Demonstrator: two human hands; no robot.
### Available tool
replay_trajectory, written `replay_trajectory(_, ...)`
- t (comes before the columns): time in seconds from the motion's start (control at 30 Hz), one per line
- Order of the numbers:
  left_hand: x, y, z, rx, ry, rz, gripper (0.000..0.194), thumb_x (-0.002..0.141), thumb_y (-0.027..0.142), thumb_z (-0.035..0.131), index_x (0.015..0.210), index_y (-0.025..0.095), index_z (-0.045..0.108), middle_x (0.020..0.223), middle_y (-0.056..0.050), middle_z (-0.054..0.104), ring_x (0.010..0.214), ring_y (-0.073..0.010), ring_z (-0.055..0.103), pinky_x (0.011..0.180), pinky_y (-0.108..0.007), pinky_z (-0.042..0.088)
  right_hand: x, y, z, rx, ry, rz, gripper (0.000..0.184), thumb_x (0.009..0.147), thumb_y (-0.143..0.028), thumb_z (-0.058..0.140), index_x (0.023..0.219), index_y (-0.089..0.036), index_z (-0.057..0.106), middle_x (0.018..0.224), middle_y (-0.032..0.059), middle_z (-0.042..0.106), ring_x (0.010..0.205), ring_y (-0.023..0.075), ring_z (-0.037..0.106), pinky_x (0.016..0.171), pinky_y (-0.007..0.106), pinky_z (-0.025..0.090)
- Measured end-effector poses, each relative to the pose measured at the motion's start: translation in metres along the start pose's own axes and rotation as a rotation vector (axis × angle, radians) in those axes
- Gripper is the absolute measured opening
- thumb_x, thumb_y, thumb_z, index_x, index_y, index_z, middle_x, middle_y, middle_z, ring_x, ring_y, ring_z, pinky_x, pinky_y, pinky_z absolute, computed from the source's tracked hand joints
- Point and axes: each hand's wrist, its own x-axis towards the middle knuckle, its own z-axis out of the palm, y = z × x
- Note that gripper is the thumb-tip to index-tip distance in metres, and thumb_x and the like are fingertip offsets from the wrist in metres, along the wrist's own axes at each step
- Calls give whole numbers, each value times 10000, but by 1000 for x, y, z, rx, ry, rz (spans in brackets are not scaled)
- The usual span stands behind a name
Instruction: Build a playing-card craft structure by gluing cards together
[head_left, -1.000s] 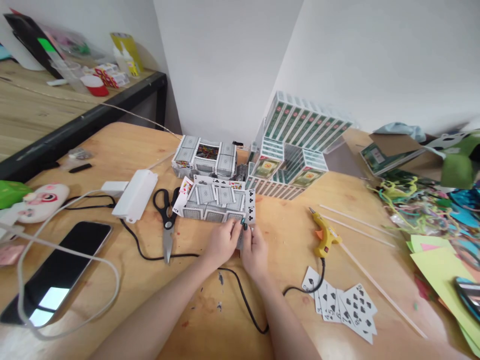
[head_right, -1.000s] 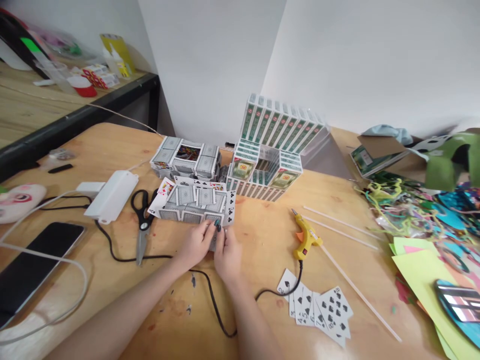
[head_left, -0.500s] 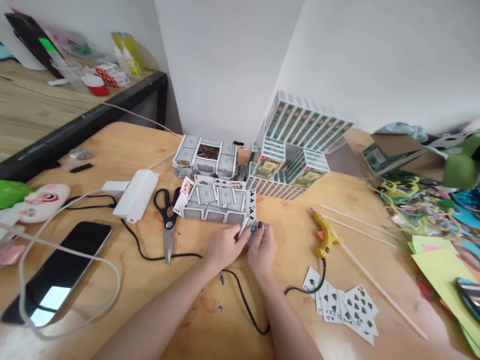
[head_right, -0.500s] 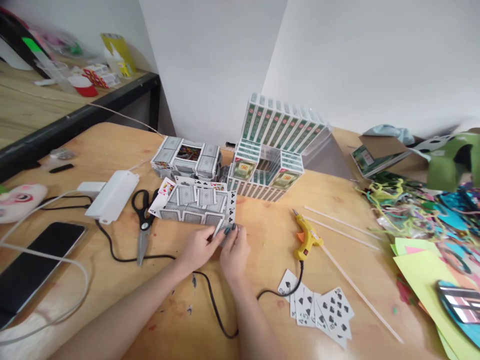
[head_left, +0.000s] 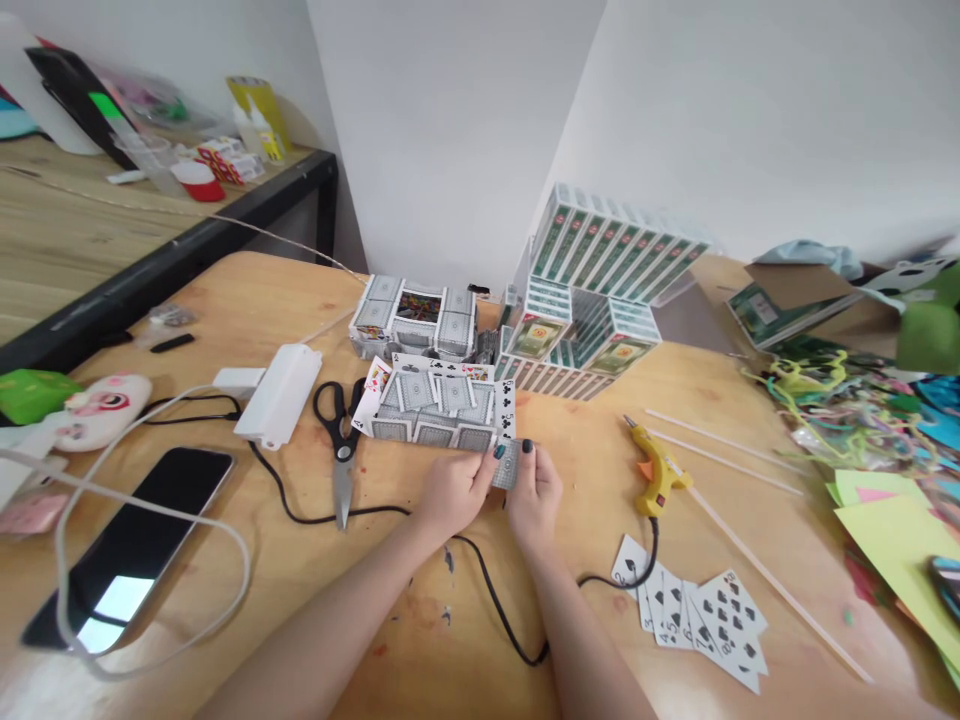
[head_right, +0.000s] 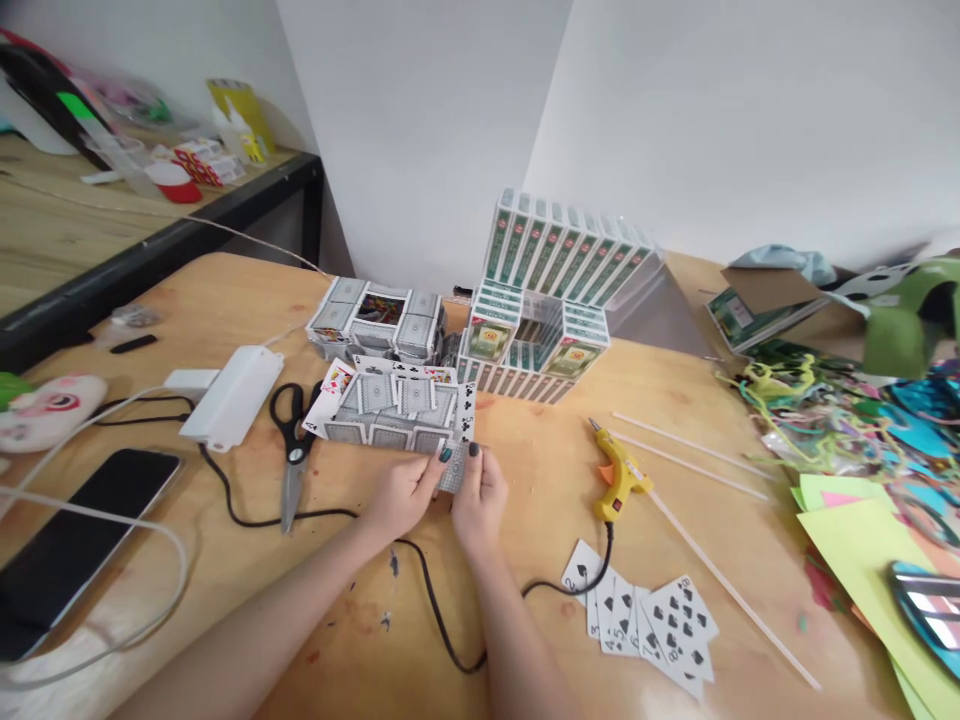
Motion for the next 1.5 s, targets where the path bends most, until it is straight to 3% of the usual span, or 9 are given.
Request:
replay_trajectory(0.13,-2,4,-4,-151,-113,26,414,903,364,336,557,170,453,509,7,525,493,-90,483,516,-202,328,2,1,-5,52,39,27,392,858,-508,405,625,-193,417,520,-59,412,463,83,368,435,205,320)
replay_trajectory(0.43,2,0,2,-456,67,-300,481,868,541,296,558,194,418,324,66,357,306,-82,367,390,-199,305,9,-4,-3,263,-179,129,307,804,-476,531,831,-171,541,521,-64,481,411,77,427,435,217,380)
replay_trajectory(0.63,-2,-4,1,-448,-78,-198,553,877,570,225,574,179,473,353,41,425,352,-91,427,421,-205,331,22,-6,-3,256,-134,107,282,794,-436,554,821,-158,595,553,-51,478,456,71,435,440,197,387)
replay_trajectory(0.87,-1,-6,0,-363,-93,-184,554,891,537,221,576,174,497,387,20,478,403,-107,485,454,-217,356,33,-29,-2,124,-261,105,532,793,-403,525,1261,-163,447,998,72,641,447,58,485,402,206,425)
replay_trajectory(1.0,1,-8,0,-351,-89,-195,516,893,500,258,584,171,508,393,27,476,395,-101,484,456,-212,363,10,-34,-44,-110,-63,-48,474,826,-380,485,1264,-203,440,1059,96,636,507,81,553,445,223,464)
replay_trajectory(1.17,2,-7,-1,-339,-118,-166,465,897,458,280,612,172,510,408,37,481,404,-93,491,472,-203,372,-36,-11,-156,-612,489,-23,427,784,-465,510,1085,-172,588,1020,140,652,776,219,645,641,337,523)
replay_trajectory(1.27,3,-6,-2,-317,-144,-157,465,900,459,278,618,174,514,415,38,487,411,-94,496,481,-204,372,-62,16,-215,-919,439,270,534,707,-541,549,1122,-206,580,1156,154,593,950,342,615,733,470,503)
replay_trajectory(1.33,3,-5,-3,-292,-158,-150,456,896,460,294,622,174,520,423,36,498,417,-96,499,482,-205,369,-78,34,-233,-1032,336,301,680,700,-581,524,1253,-187,485,1287,180,494,1144,387,494,854,530,446)
replay_trajectory(1.5,3,-7,-2,-246,-193,-133,430,893,456,315,643,176,524,457,29,520,437,-99,505,482,-204,363,-89,59,-213,-1171,28,63,728,789,-582,388,1380,-162,322,1492,161,167,1372,351,112,1036,580,220)
